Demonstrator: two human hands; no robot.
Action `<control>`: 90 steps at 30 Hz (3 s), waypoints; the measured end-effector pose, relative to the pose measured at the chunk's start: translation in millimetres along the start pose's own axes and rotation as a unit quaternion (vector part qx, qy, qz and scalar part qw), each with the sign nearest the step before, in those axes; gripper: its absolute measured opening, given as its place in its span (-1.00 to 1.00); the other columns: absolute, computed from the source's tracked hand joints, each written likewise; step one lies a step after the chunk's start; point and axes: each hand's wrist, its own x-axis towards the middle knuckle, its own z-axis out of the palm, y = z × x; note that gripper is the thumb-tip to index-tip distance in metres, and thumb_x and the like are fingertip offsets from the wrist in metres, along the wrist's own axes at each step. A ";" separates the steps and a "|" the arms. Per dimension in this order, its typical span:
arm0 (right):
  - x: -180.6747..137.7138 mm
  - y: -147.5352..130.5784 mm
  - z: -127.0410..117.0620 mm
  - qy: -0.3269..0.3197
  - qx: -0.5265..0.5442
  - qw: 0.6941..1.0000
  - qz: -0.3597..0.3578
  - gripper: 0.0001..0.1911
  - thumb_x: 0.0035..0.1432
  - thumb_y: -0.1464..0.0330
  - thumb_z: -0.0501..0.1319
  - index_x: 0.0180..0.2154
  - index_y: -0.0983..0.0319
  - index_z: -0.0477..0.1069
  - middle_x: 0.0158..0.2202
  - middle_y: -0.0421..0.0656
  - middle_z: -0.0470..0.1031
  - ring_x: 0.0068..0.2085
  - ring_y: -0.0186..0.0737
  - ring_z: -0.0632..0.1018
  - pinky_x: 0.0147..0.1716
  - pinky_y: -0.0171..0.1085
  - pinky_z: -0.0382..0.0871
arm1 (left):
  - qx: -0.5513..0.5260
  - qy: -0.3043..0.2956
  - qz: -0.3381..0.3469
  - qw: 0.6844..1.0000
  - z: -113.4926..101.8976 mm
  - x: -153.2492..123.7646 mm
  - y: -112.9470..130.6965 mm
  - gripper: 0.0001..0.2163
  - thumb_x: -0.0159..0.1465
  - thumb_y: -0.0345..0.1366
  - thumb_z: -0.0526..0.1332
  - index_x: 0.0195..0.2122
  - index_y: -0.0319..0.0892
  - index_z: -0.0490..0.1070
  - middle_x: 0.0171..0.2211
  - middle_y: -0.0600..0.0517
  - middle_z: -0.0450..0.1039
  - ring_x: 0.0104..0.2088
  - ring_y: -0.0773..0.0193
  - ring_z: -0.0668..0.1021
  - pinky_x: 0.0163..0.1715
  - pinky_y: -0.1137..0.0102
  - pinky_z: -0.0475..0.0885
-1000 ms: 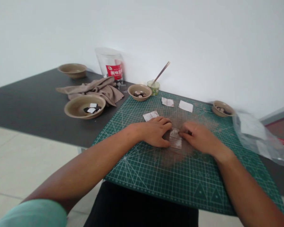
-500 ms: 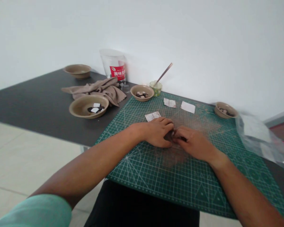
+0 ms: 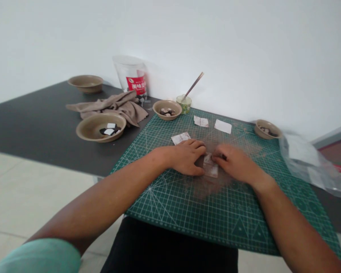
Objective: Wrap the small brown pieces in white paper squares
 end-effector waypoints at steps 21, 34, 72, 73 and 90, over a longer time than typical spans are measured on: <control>-8.7 -9.3 -2.9 -0.062 0.076 0.993 -0.072 -0.91 0.25 0.46 0.20 -0.32 0.19 0.42 -0.31 -0.20 0.47 -0.27 -0.25 0.48 -0.28 -0.26 0.30 | -0.012 0.018 0.007 1.000 -0.9 -0.5 0.8 -0.49 0.23 0.05 0.17 0.06 -0.21 0.30 0.25 -0.18 0.21 0.27 -0.05 0.25 0.27 0.18 0.12; -6.4 5.4 0.2 -0.021 0.023 0.998 -0.055 -0.91 0.28 0.41 0.18 -0.31 0.21 0.42 -0.30 -0.16 0.46 -0.26 -0.21 0.48 -0.25 -0.23 0.31 | -0.007 -0.005 0.008 1.000 -3.8 0.5 0.7 -0.48 0.23 0.05 0.18 0.07 -0.24 0.28 0.26 -0.22 0.20 0.26 -0.04 0.27 0.26 0.19 0.13; -9.6 0.3 -5.7 -0.072 0.057 0.993 -0.077 -0.90 0.27 0.46 0.17 -0.32 0.20 0.40 -0.30 -0.18 0.44 -0.26 -0.24 0.46 -0.25 -0.25 0.30 | -0.017 -0.007 0.002 1.000 -2.0 -0.4 1.3 -0.45 0.24 0.09 0.15 0.10 -0.22 0.27 0.29 -0.22 0.17 0.30 -0.06 0.22 0.29 0.17 0.08; -7.8 -1.9 -3.6 -0.064 0.064 0.992 -0.083 -0.89 0.27 0.47 0.16 -0.31 0.20 0.40 -0.28 -0.18 0.44 -0.23 -0.24 0.47 -0.22 -0.25 0.30 | -0.017 -0.006 -0.001 1.000 -1.9 -0.2 1.2 -0.45 0.24 0.09 0.15 0.10 -0.22 0.27 0.29 -0.21 0.17 0.30 -0.06 0.22 0.29 0.18 0.08; 1.4 8.5 -0.9 0.008 0.011 1.000 -0.015 -0.91 0.28 0.39 0.16 -0.30 0.21 0.41 -0.26 -0.13 0.46 -0.24 -0.17 0.46 -0.24 -0.19 0.30 | -0.017 -0.007 0.001 1.000 -1.9 0.4 0.3 -0.48 0.24 0.06 0.16 0.09 -0.21 0.28 0.31 -0.20 0.14 0.31 -0.06 0.20 0.29 0.16 0.08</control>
